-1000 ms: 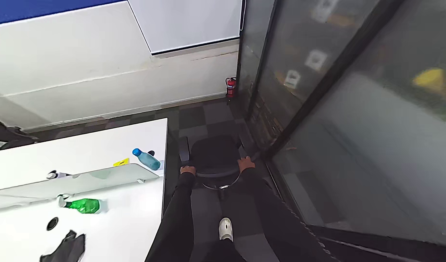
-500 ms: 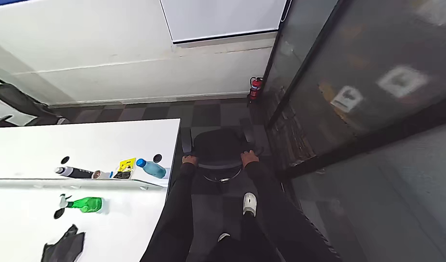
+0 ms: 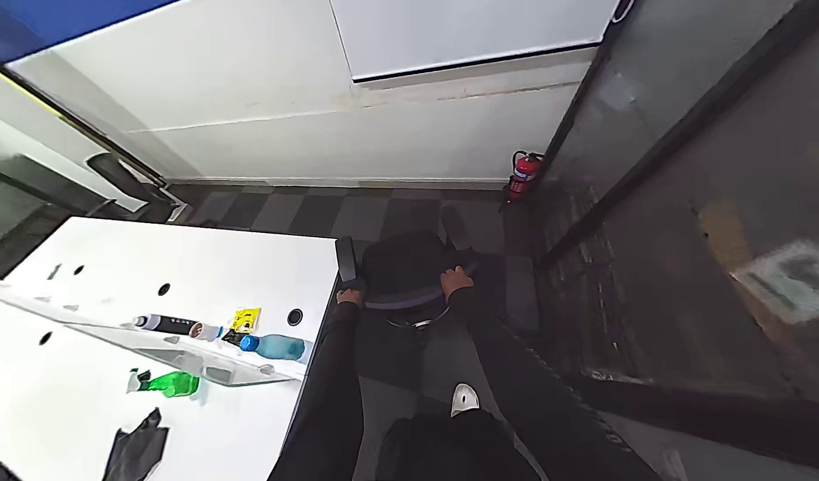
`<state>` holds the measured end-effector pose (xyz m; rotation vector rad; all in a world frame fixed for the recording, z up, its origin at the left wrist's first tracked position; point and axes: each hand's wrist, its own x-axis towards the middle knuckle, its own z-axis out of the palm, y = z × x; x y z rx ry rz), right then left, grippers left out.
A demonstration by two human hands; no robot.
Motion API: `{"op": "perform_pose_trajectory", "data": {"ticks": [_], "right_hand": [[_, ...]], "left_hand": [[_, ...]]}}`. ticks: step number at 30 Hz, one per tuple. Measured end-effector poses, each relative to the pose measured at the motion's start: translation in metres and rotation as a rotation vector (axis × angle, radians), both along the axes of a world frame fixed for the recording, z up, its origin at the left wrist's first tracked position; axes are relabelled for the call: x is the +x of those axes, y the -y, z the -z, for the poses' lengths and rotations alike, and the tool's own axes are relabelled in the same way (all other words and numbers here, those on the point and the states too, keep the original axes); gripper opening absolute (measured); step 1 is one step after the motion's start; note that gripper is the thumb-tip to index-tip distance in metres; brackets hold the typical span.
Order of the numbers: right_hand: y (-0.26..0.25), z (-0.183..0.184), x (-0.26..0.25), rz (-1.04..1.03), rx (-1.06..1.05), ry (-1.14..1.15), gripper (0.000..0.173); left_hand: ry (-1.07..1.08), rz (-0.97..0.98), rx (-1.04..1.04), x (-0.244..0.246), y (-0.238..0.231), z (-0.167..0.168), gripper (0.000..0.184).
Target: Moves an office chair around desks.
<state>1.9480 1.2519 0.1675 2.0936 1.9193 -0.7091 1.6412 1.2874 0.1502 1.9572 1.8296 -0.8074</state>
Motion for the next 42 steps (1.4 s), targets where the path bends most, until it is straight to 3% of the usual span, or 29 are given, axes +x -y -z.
{"op": "perform_pose_trajectory", "data": {"ticks": [4, 14, 24, 35, 42], "right_hand": [[-0.056, 0.003, 0.016, -0.039, 0.006, 0.031, 0.048], [-0.209, 0.004, 0.063, -0.088, 0.014, 0.081, 0.064], [-0.362, -0.007, 0.095, -0.032, 0.013, 0.094, 0.054], [-0.508, -0.005, 0.146, -0.138, -0.008, 0.186, 0.065], [-0.619, -0.005, 0.177, -0.220, 0.028, 0.171, 0.061]], "left_hand": [[0.030, -0.052, -0.007, 0.016, -0.038, 0.001, 0.039], [0.070, -0.070, 0.015, 0.062, -0.170, 0.000, 0.037], [0.110, -0.112, -0.003, 0.104, -0.321, -0.014, 0.041], [0.200, -0.136, -0.022, 0.148, -0.429, -0.015, 0.038], [0.225, -0.216, -0.061, 0.188, -0.510, -0.019, 0.036]]}}
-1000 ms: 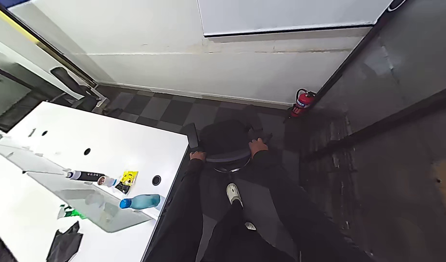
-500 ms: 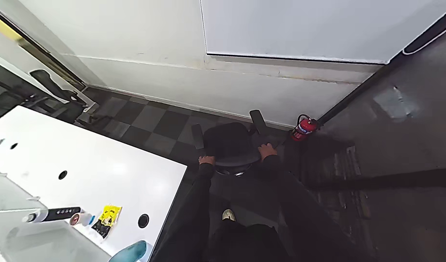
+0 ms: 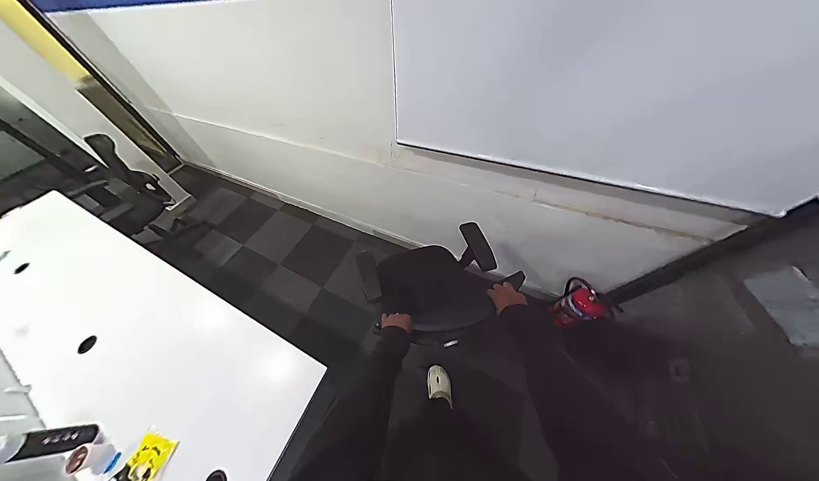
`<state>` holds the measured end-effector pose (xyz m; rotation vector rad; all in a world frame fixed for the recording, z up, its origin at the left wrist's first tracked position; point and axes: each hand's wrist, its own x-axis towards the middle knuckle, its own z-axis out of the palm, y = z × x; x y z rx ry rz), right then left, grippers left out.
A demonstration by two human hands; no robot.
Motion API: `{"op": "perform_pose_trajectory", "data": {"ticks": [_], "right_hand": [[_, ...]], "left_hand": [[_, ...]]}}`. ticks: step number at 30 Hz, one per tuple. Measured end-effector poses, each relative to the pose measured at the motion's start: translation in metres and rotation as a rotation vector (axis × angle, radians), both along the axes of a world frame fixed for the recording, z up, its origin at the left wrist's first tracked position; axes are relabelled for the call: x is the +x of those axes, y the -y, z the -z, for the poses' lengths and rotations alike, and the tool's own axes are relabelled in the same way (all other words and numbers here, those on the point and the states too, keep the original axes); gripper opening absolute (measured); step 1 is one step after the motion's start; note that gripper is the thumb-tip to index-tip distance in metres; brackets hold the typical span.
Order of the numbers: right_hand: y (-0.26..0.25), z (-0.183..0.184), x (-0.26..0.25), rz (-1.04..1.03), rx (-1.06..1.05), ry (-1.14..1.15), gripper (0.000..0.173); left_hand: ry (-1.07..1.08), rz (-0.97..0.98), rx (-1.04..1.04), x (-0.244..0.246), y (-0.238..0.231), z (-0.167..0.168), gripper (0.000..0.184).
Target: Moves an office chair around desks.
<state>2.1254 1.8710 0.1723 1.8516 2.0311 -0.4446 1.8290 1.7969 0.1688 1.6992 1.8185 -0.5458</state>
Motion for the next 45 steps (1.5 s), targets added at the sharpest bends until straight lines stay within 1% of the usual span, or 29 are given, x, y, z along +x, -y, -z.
{"op": "perform_pose_trajectory", "data": {"ticks": [3, 6, 9, 12, 17, 21, 23, 26, 30, 34, 35, 38, 42, 45], "right_hand": [[-0.045, 0.003, 0.011, -0.073, -0.016, 0.010, 0.061], [-0.091, 0.000, 0.015, -0.144, -0.026, 0.013, 0.065], [-0.121, 0.006, 0.007, -0.227, -0.034, -0.010, 0.066], [-0.160, 0.007, -0.009, -0.295, -0.032, -0.018, 0.062], [-0.204, 0.000, -0.066, -0.403, -0.053, -0.062, 0.066], [-0.243, 0.006, -0.131, -0.504, -0.033, -0.073, 0.060], [-0.264, 0.009, -0.168, -0.549, -0.026, -0.071, 0.059], [-0.289, 0.005, -0.231, -0.614, -0.033, -0.062, 0.058], [-0.311, 0.005, -0.325, -0.686, -0.014, -0.011, 0.060], [-0.310, 0.001, -0.419, -0.713, -0.024, -0.030, 0.062], [-0.308, -0.001, -0.443, -0.724, -0.021, -0.027, 0.061], [-0.306, 0.000, -0.513, -0.759, -0.032, 0.015, 0.064], [-0.299, -0.002, -0.589, -0.761, -0.053, 0.027, 0.073], [-0.298, -0.002, -0.635, -0.759, -0.034, 0.019, 0.073]], "left_hand": [[-0.017, 0.010, -0.016, 0.012, -0.024, -0.002, 0.035], [-0.031, -0.032, -0.033, 0.022, -0.044, -0.005, 0.035], [-0.075, -0.075, -0.092, 0.022, -0.054, 0.000, 0.035], [-0.081, -0.120, -0.107, 0.016, -0.070, -0.007, 0.036], [-0.117, -0.236, -0.118, -0.025, -0.089, 0.005, 0.038], [-0.119, -0.343, -0.044, -0.072, -0.103, 0.009, 0.042], [-0.107, -0.385, -0.003, -0.096, -0.111, 0.009, 0.040], [-0.078, -0.438, 0.057, -0.142, -0.121, 0.014, 0.037], [-0.082, -0.525, 0.115, -0.222, -0.134, 0.019, 0.037], [-0.123, -0.572, 0.120, -0.326, -0.139, 0.030, 0.037], [-0.114, -0.586, 0.127, -0.354, -0.140, 0.031, 0.035], [-0.127, -0.604, 0.102, -0.431, -0.142, 0.027, 0.037], [-0.148, -0.693, 0.080, -0.513, -0.145, 0.025, 0.036], [-0.145, -0.763, 0.095, -0.562, -0.148, 0.029, 0.037]]}}
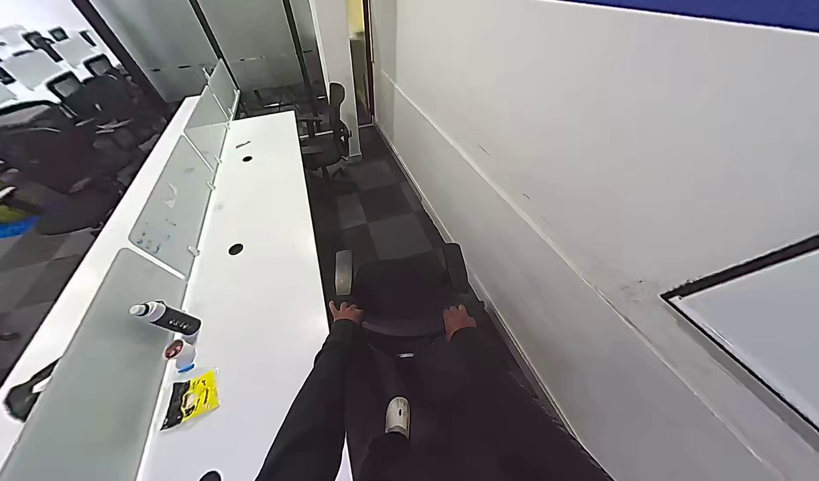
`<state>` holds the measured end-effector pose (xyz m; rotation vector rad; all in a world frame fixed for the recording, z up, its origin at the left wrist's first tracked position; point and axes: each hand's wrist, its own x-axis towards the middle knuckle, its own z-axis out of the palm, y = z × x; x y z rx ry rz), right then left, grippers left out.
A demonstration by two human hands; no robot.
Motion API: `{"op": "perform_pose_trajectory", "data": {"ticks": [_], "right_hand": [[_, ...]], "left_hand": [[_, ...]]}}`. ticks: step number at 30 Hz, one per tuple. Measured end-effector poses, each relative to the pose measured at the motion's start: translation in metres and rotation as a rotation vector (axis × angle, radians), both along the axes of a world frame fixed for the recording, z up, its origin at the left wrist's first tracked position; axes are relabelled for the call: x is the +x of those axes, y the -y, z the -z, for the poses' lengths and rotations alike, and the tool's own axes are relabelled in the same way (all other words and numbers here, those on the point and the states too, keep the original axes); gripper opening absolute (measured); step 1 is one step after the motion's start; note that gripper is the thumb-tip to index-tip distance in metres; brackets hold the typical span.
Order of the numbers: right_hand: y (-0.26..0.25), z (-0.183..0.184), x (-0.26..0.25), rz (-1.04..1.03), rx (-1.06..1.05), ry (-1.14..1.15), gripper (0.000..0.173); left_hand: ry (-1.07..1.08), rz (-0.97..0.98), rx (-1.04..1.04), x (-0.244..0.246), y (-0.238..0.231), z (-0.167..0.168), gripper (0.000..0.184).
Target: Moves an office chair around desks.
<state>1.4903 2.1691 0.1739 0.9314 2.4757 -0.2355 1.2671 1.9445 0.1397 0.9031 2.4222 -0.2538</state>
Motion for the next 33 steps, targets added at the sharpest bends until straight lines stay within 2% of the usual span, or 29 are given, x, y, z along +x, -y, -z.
{"op": "perform_pose_trajectory", "data": {"ticks": [6, 18, 25, 33], "right_hand": [[-0.008, -0.003, -0.064, -0.011, 0.009, 0.022, 0.075], [-0.067, 0.003, -0.191, -0.139, 0.022, -0.002, 0.081], [-0.132, 0.006, -0.292, -0.281, -0.014, -0.041, 0.079], [-0.211, -0.002, -0.382, -0.390, -0.064, -0.090, 0.073]], "left_hand": [[0.037, -0.103, 0.045, -0.056, -0.005, -0.001, 0.035], [0.050, -0.211, 0.067, -0.155, -0.037, -0.003, 0.035], [0.024, -0.370, 0.074, -0.216, -0.073, 0.000, 0.036], [0.018, -0.488, -0.002, -0.274, -0.140, -0.006, 0.036]]}}
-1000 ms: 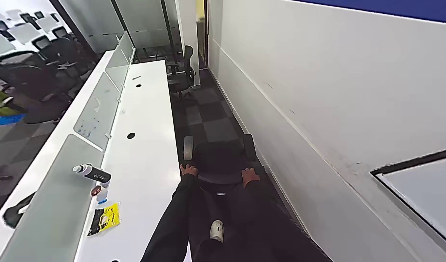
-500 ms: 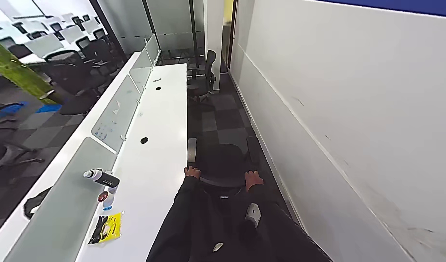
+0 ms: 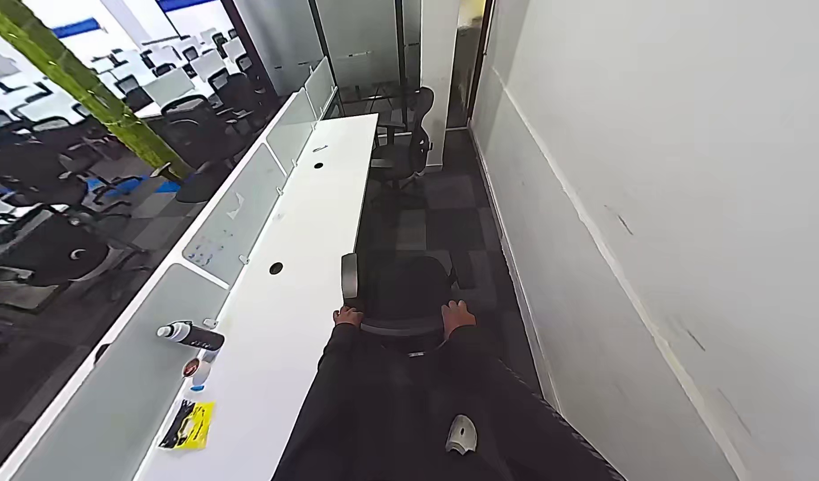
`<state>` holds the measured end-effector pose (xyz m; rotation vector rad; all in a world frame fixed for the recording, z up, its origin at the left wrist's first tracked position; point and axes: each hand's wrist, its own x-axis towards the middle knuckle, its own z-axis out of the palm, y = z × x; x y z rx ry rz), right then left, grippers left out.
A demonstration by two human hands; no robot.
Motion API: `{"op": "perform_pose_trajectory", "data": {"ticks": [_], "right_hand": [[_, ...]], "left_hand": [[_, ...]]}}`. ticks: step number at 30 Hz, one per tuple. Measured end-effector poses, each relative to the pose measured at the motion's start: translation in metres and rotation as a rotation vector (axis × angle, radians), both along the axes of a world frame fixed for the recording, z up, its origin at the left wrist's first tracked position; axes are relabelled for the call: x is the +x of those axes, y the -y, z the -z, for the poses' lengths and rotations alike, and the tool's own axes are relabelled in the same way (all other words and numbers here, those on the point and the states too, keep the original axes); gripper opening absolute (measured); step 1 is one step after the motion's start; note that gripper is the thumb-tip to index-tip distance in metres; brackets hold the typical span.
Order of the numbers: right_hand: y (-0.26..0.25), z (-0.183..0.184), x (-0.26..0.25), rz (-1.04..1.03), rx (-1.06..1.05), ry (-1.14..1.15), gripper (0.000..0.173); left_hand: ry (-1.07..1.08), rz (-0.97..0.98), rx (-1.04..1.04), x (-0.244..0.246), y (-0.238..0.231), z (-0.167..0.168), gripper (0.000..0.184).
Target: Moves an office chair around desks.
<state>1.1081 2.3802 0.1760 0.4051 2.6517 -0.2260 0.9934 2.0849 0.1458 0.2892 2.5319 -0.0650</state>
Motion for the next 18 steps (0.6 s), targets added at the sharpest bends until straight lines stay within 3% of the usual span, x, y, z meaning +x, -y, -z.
{"op": "perform_pose_trajectory", "data": {"ticks": [12, 18], "right_hand": [[-0.115, 0.006, -0.134, -0.136, -0.022, -0.032, 0.063], [-0.172, 0.008, -0.210, -0.219, -0.008, -0.033, 0.063]], "left_hand": [[-0.012, -0.093, -0.035, -0.059, -0.096, 0.002, 0.038], [-0.120, -0.148, 0.009, -0.084, -0.151, -0.001, 0.039]]}}
